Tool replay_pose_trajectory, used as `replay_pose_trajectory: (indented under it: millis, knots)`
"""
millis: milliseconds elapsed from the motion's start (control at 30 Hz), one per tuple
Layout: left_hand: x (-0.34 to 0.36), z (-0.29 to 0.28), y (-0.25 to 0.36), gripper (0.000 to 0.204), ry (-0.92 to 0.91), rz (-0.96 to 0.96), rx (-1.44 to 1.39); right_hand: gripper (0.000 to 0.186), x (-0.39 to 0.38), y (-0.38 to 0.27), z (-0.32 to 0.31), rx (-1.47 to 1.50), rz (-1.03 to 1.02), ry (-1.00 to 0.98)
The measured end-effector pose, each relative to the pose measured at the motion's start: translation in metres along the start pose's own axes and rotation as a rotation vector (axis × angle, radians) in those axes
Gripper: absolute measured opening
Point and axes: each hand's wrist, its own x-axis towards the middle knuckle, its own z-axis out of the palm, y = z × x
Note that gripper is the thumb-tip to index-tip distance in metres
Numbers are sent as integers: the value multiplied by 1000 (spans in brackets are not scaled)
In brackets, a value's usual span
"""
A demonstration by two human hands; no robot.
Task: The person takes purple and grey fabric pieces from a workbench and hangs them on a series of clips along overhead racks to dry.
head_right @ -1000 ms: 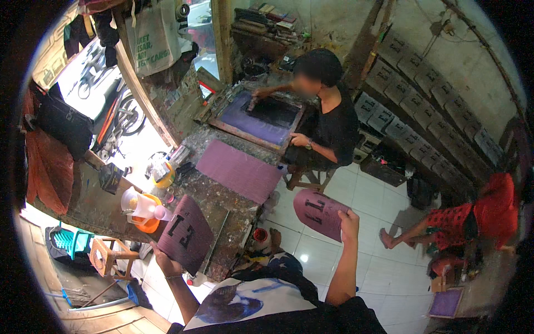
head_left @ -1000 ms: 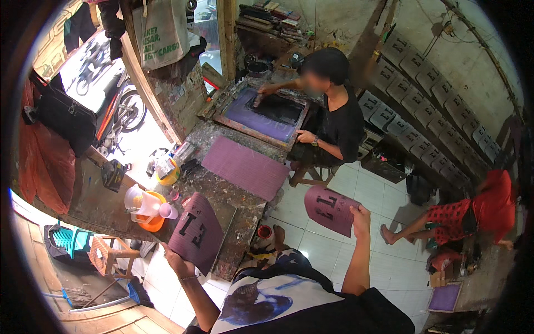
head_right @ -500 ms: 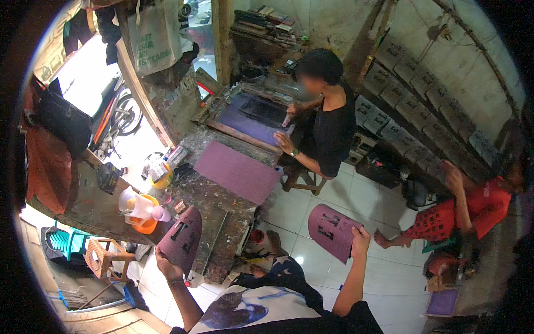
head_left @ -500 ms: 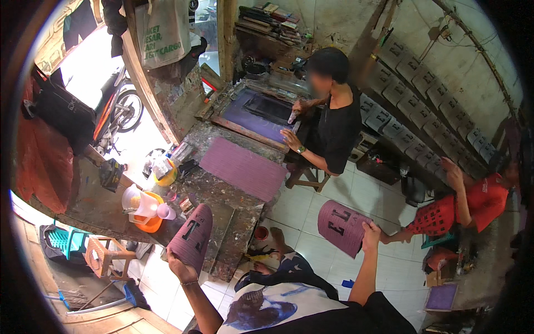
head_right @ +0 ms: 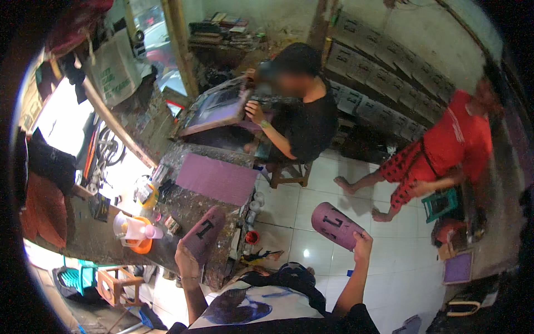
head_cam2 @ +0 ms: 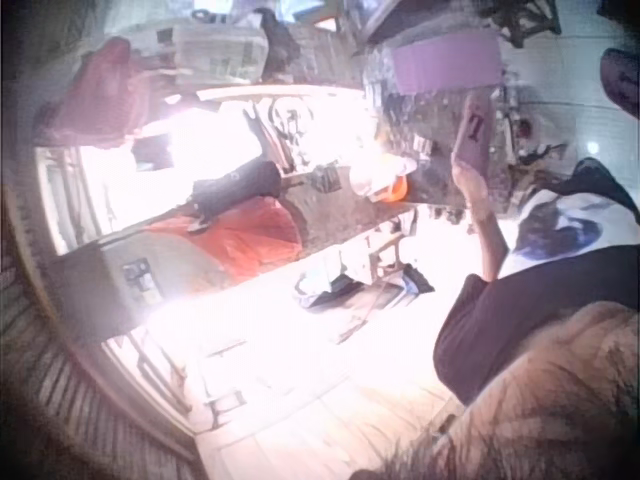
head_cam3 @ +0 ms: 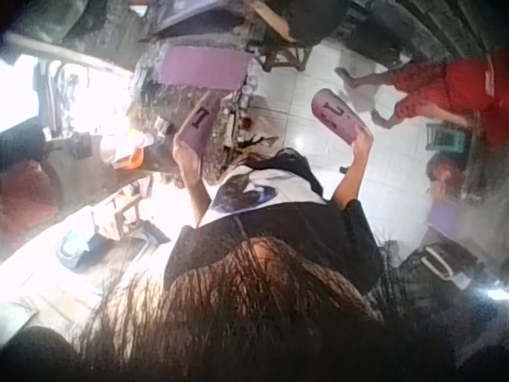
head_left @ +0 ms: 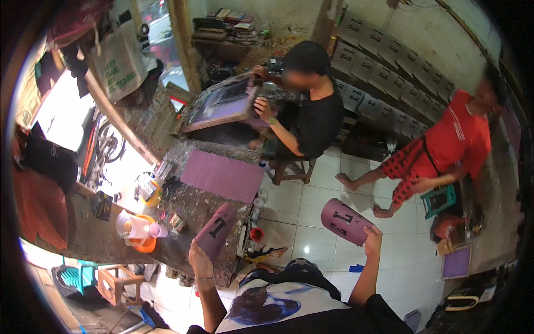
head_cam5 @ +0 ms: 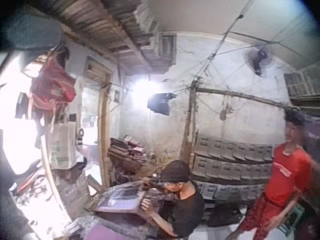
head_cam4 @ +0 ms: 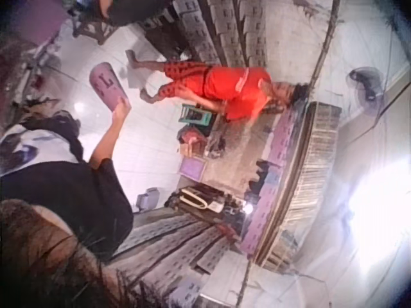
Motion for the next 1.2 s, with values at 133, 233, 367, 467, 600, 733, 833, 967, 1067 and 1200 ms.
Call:
replay_pose_trajectory:
  millis: [133,233,367,467,600,733,833,967,1067,1200]
  knots:
    - [-9,41,-32,16,-150,-84,51,20,-21,-25,-49,-26,19,123]
    - [-56,117,-48,24,-392,-121,150,19,-21,-12,-126,-188,-76,199]
    - [-101,157,-98,31,-561,-29,374,13,-38,-27,-186,-304,-92,316]
    - [-90,147,-176,29,-591,-177,376,10,-44,-36,-231,-401,-19,408]
    - [-158,204,-220,33,-710,-317,397,13,-59,-16,-348,-494,-148,385]
    - [-240,267,-239,36,-893,-360,653,14,-87,-40,-398,-236,-16,526]
    - [-253,280,-317,39,-985,-281,688,15,-120,-75,-383,5,18,631]
    - [-317,344,-343,40,-1303,42,1160,19,-141,-46,-440,119,-53,723]
    - [-313,360,-432,39,-1202,-412,824,10,-139,-52,-468,-124,32,760]
    - [-375,435,-459,34,-1259,-658,594,7,-116,-46,-512,-213,64,781]
